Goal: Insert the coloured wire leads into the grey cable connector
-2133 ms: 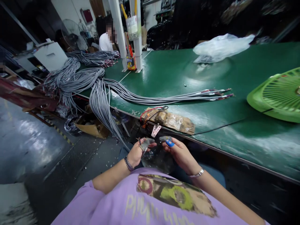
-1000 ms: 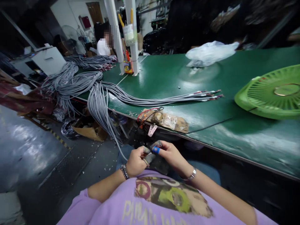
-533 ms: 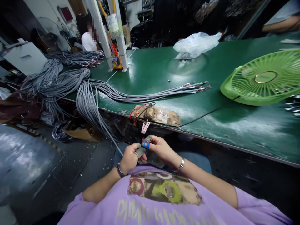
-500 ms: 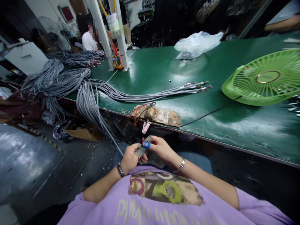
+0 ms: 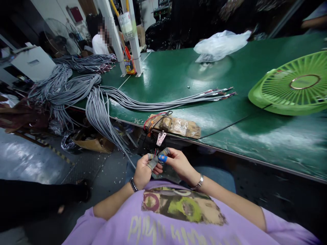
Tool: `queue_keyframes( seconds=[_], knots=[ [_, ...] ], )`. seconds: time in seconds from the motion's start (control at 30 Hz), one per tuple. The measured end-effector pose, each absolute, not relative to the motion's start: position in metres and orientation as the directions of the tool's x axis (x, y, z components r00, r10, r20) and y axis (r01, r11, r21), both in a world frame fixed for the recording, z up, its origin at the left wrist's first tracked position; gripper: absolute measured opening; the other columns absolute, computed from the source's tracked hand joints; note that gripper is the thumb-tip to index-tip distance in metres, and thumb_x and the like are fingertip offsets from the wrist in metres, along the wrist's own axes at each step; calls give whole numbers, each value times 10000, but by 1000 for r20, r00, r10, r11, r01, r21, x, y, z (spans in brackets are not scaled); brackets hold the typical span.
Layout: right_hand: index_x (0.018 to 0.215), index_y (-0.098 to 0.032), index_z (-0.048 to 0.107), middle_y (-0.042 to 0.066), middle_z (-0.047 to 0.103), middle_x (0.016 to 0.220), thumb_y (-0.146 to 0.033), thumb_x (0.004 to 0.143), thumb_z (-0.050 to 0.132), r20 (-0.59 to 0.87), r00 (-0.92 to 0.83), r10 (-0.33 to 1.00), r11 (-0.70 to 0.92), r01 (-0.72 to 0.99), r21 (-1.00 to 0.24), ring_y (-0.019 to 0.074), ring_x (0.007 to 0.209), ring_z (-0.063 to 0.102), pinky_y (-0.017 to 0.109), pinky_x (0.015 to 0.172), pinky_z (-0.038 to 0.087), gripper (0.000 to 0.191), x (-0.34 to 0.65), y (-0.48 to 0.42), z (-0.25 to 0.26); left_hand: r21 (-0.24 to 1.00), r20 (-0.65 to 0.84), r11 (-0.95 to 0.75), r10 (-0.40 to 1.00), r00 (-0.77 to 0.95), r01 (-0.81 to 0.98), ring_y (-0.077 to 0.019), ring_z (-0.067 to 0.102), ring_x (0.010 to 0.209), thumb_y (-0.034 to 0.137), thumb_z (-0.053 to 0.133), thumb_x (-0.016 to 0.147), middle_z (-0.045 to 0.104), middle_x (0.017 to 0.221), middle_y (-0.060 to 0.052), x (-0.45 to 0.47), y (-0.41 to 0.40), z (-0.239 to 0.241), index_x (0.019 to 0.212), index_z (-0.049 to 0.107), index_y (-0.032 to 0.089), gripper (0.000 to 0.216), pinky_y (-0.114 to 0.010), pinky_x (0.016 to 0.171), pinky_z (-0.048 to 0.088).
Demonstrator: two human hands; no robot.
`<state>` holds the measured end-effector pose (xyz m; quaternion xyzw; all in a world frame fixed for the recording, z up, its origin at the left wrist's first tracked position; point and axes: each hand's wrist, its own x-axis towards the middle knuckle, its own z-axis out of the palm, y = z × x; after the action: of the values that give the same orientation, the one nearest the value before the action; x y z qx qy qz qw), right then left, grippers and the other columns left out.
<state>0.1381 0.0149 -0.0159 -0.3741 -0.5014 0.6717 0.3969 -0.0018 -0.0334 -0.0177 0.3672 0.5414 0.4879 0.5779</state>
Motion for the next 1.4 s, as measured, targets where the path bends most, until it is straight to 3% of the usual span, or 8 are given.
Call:
queue_keyframes(
  seconds=[0.2, 0.27, 0.43, 0.73, 0.93, 1.13, 1.23, 1.4],
  knots=[
    [633, -191, 617, 9, 507, 617, -393, 721, 673, 217, -375, 901, 287, 141, -947, 131, 583, 427, 265, 547, 343, 228, 145, 11, -12, 915, -301, 263, 950, -81, -307, -130, 590, 474, 432, 673, 686, 600, 526, 8, 1, -32, -20, 734, 563, 156, 301, -202, 418, 413],
    [649, -200, 629, 14, 511, 623, -386, 740, 660, 255, -395, 883, 342, 168, -925, 135, 581, 432, 264, 542, 343, 210, 146, 10, -12, 924, -272, 227, 956, -111, -309, -123, 580, 462, 408, 683, 680, 592, 519, 14, 1, -32, -21, 737, 563, 156, 285, -188, 387, 383],
    [668, -192, 631, 21, 546, 639, -387, 785, 613, 234, -424, 875, 330, 167, -929, 138, 589, 467, 261, 540, 356, 229, 145, 11, -15, 943, -240, 186, 954, -178, -276, -90, 530, 394, 368, 692, 686, 593, 509, 23, -1, -32, -22, 805, 575, 148, 276, -162, 325, 306],
    [642, -165, 606, 19, 547, 629, -398, 787, 600, 223, -450, 865, 332, 179, -926, 129, 595, 485, 249, 557, 383, 275, 148, 13, -15, 882, -348, 296, 934, -82, -366, -88, 529, 367, 326, 690, 651, 599, 505, 19, -4, -29, -15, 709, 521, 151, 250, -153, 312, 304],
    [872, -167, 588, 38, 623, 794, -461, 756, 610, 20, -517, 856, 47, 39, -998, 146, 703, 549, 273, 661, 452, 317, 145, 19, -10, 924, -295, 256, 950, -105, -283, -71, 510, 347, 347, 689, 666, 611, 522, 22, -2, -32, -18, 706, 519, 156, 258, -148, 306, 277],
    [760, -158, 564, -17, 565, 595, -472, 701, 661, -73, -539, 839, -136, -78, -988, 114, 562, 503, 263, 591, 424, 334, 135, 19, -13, 954, -267, 250, 960, -85, -166, -89, 546, 381, 373, 667, 692, 625, 541, 12, -1, -34, -24, 730, 525, 161, 258, -156, 325, 327],
    [719, -154, 568, -7, 571, 602, -479, 715, 642, -63, -543, 837, -100, -39, -994, 114, 560, 501, 259, 575, 416, 333, 139, 20, -12, 947, -307, 304, 952, -9, -103, -103, 566, 402, 365, 672, 683, 636, 549, -3, -2, -33, -25, 713, 524, 158, 256, -171, 355, 378],
    [632, -162, 593, 14, 567, 636, -427, 732, 646, 70, -573, 816, 213, 186, -959, 119, 588, 489, 241, 551, 388, 288, 146, 21, -5, 901, -414, 425, 902, 121, -87, -124, 570, 389, 363, 687, 650, 612, 486, -4, -1, -32, -26, 700, 543, 147, 264, -191, 371, 401]
  ],
)
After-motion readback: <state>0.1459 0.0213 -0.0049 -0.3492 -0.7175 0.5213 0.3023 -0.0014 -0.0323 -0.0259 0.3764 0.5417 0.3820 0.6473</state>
